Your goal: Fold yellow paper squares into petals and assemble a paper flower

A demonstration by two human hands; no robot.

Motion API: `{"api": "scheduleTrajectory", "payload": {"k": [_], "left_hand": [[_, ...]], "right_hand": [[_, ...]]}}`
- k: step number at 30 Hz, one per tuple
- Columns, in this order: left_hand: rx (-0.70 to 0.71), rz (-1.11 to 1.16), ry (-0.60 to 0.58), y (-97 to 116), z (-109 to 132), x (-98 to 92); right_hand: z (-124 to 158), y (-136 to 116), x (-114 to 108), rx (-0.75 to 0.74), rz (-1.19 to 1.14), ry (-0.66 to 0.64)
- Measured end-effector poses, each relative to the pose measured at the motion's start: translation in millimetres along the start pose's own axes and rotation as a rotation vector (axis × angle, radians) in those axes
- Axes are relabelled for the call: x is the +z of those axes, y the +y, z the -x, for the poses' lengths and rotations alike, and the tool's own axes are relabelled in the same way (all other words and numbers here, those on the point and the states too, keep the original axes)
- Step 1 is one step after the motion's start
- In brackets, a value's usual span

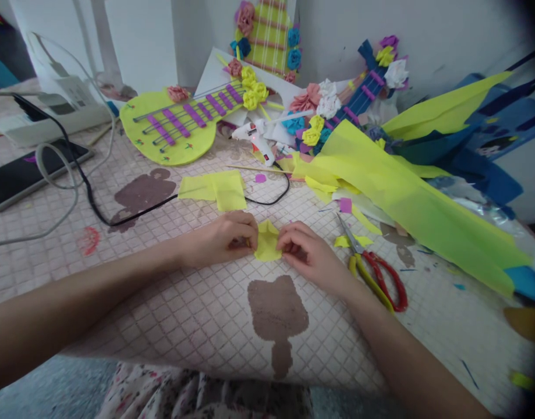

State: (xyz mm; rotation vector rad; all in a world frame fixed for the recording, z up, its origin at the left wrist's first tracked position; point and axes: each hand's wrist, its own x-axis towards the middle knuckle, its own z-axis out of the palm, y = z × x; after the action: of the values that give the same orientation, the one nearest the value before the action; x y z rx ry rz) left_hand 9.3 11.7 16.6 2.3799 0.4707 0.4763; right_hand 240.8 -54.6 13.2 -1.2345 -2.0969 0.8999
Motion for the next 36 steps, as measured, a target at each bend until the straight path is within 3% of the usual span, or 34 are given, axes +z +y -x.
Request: {"api": "scheduleTrajectory", "payload": {"k": [14, 22, 27, 36], "left_hand": [[-0.144, -0.028, 0.120, 2.9, -4.3, 13.8], [-0.146, 0.017, 0.086, 1.7, -4.2, 9.0], [-0.210, 0.066, 0.059, 1.8, -5.5, 6.4], [-0.250, -0.008, 0.185, 7.3, -7.2, 19.3]], "right_hand": [[-3.2, -2.0, 18.3, 0.021, 0.089, 0.147], [-3.1, -2.6, 9.1, 0.052, 0.019, 0.022], [-5.2, -3.6, 15.3, 0.063, 0.070, 0.096], [-7.9, -7.8, 26.1, 0.098, 0.143, 0.200]]}}
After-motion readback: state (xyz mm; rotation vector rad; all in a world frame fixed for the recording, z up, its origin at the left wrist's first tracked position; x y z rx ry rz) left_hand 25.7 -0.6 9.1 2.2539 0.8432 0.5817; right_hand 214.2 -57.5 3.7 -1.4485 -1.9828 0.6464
